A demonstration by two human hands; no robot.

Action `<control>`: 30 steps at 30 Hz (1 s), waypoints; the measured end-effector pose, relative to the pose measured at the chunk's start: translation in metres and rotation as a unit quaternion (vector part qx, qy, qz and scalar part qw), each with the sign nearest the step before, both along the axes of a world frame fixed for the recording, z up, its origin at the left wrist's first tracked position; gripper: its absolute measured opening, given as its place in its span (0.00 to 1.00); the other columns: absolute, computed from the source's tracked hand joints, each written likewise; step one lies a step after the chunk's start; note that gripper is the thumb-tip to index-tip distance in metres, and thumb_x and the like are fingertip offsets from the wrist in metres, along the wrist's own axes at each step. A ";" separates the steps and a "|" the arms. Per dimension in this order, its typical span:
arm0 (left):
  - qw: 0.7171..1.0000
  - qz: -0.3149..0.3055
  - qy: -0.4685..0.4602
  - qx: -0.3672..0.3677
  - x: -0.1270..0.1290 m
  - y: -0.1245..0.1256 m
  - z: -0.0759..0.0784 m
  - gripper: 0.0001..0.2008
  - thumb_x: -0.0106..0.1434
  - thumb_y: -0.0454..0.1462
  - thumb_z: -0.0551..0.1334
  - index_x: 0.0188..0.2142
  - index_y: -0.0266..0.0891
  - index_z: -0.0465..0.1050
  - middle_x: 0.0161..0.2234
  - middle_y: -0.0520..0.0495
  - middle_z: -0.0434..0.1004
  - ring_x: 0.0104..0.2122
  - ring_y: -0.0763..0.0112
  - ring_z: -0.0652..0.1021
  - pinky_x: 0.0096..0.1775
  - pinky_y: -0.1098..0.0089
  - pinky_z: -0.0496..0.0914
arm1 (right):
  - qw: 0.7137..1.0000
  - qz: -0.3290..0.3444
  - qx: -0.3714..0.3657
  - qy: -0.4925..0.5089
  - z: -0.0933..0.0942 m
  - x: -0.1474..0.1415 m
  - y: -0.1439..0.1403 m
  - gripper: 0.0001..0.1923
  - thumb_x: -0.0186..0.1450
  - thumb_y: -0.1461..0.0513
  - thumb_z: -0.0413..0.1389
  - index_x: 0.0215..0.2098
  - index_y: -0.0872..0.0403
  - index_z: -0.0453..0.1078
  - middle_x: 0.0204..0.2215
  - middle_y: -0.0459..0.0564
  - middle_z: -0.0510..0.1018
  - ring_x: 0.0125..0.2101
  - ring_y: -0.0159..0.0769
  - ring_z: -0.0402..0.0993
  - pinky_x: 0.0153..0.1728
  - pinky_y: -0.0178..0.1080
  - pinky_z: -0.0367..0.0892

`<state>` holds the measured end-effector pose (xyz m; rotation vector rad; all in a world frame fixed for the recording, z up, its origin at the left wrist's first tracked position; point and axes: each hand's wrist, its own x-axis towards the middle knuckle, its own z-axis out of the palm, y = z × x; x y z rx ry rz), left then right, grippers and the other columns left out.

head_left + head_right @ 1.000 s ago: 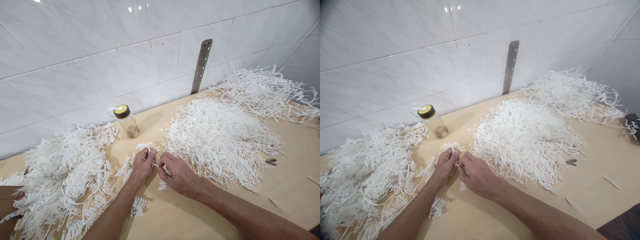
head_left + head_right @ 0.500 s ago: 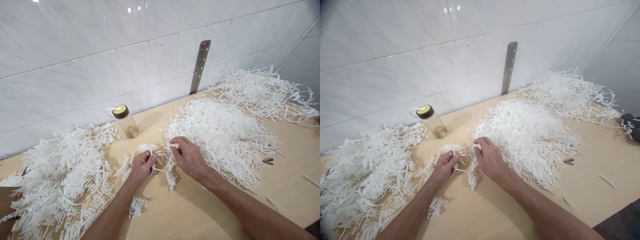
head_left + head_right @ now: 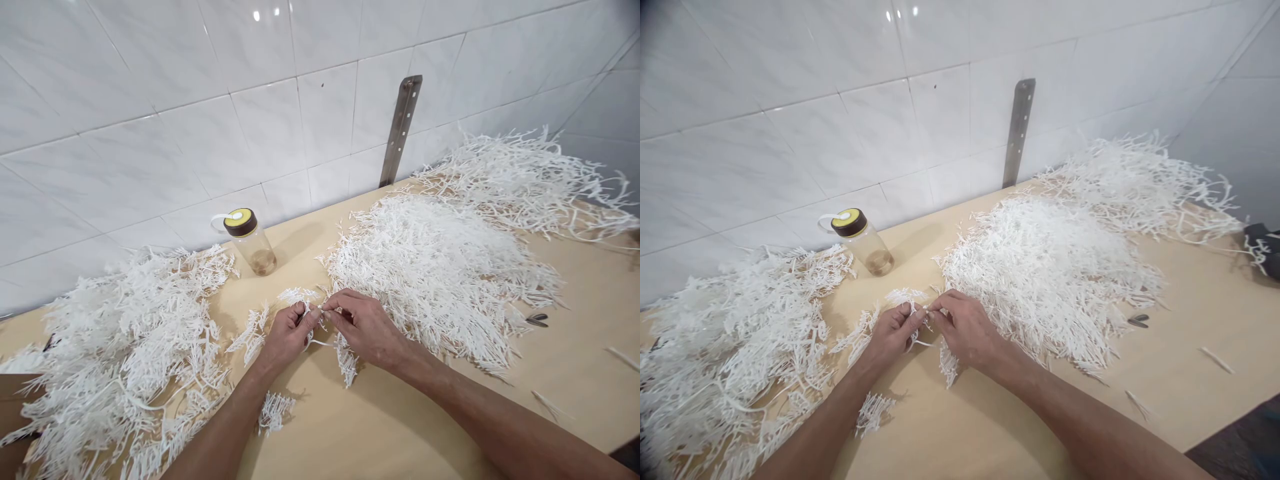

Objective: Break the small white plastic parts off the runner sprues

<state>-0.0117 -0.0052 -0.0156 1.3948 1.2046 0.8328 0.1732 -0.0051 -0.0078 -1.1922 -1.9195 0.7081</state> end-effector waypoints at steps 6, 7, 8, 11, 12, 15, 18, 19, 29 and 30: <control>0.999 0.001 0.027 0.033 0.002 -0.001 0.002 0.23 0.63 0.54 0.59 0.23 0.39 0.60 0.19 0.56 0.58 0.21 0.77 0.60 0.25 0.73 0.56 | 1.000 -0.002 -0.004 -0.026 0.000 -0.002 -0.004 0.07 0.68 0.65 0.52 0.34 0.54 0.72 0.30 0.48 0.76 0.27 0.32 0.69 0.29 0.36 0.64; 0.999 -0.003 0.032 0.036 0.003 -0.001 0.004 0.23 0.63 0.54 0.59 0.23 0.39 0.60 0.20 0.56 0.57 0.22 0.76 0.60 0.25 0.73 0.56 | 0.999 -0.006 0.001 -0.032 -0.001 -0.003 -0.004 0.07 0.68 0.65 0.52 0.34 0.54 0.72 0.30 0.48 0.76 0.27 0.32 0.69 0.29 0.36 0.63; 0.999 -0.008 0.037 0.039 0.003 -0.002 0.006 0.23 0.63 0.54 0.60 0.23 0.39 0.60 0.20 0.56 0.57 0.22 0.76 0.60 0.26 0.73 0.56 | 0.999 -0.010 0.011 -0.040 -0.002 -0.004 -0.005 0.07 0.68 0.65 0.51 0.34 0.54 0.71 0.30 0.48 0.75 0.27 0.32 0.69 0.29 0.36 0.63; 0.998 -0.025 0.039 0.032 0.002 -0.002 0.010 0.23 0.62 0.54 0.59 0.23 0.39 0.61 0.21 0.55 0.57 0.23 0.76 0.60 0.26 0.73 0.56 | 0.995 -0.024 0.061 -0.079 -0.006 -0.007 -0.004 0.09 0.69 0.67 0.48 0.32 0.55 0.68 0.30 0.49 0.73 0.26 0.33 0.68 0.28 0.36 0.61; 0.998 -0.032 0.036 0.026 0.002 -0.002 0.010 0.23 0.62 0.54 0.59 0.23 0.38 0.61 0.20 0.55 0.56 0.23 0.76 0.59 0.26 0.73 0.56 | 0.992 -0.037 0.079 -0.094 -0.007 -0.006 -0.003 0.09 0.69 0.67 0.47 0.32 0.55 0.67 0.29 0.49 0.72 0.26 0.33 0.67 0.27 0.36 0.61; 0.998 -0.055 0.034 0.013 -0.002 -0.002 0.008 0.24 0.62 0.55 0.59 0.24 0.38 0.62 0.20 0.55 0.56 0.22 0.76 0.59 0.26 0.73 0.55 | 0.981 -0.112 0.109 -0.116 -0.008 0.001 0.005 0.09 0.67 0.69 0.47 0.29 0.54 0.64 0.28 0.49 0.70 0.23 0.32 0.64 0.25 0.36 0.58; 0.998 -0.061 0.031 0.015 -0.004 -0.002 0.003 0.24 0.63 0.55 0.59 0.25 0.37 0.64 0.20 0.55 0.56 0.22 0.77 0.58 0.26 0.73 0.54 | 0.979 -0.153 0.105 -0.085 -0.003 0.012 0.012 0.07 0.65 0.69 0.50 0.30 0.54 0.64 0.27 0.47 0.70 0.23 0.31 0.65 0.25 0.36 0.59; 0.998 -0.062 0.027 0.012 -0.004 -0.002 0.002 0.23 0.63 0.54 0.59 0.25 0.37 0.64 0.21 0.55 0.56 0.22 0.77 0.58 0.25 0.73 0.54 | 0.981 -0.150 0.101 -0.071 -0.001 0.014 0.013 0.06 0.66 0.68 0.51 0.31 0.54 0.65 0.28 0.47 0.71 0.23 0.31 0.65 0.26 0.36 0.60; 0.998 -0.056 0.014 0.007 0.001 -0.003 0.006 0.24 0.63 0.54 0.59 0.24 0.38 0.61 0.20 0.56 0.55 0.21 0.77 0.58 0.24 0.73 0.53 | 0.999 0.040 0.004 0.008 0.007 0.004 -0.001 0.10 0.67 0.66 0.53 0.43 0.53 0.75 0.40 0.50 0.80 0.31 0.32 0.75 0.32 0.36 0.69; 0.998 -0.055 0.014 0.009 0.001 -0.003 0.006 0.24 0.63 0.55 0.59 0.24 0.38 0.61 0.20 0.56 0.54 0.21 0.77 0.57 0.24 0.73 0.52 | 0.999 0.046 0.003 0.003 0.007 0.003 -0.001 0.10 0.68 0.66 0.53 0.43 0.52 0.76 0.39 0.50 0.81 0.32 0.33 0.76 0.33 0.36 0.69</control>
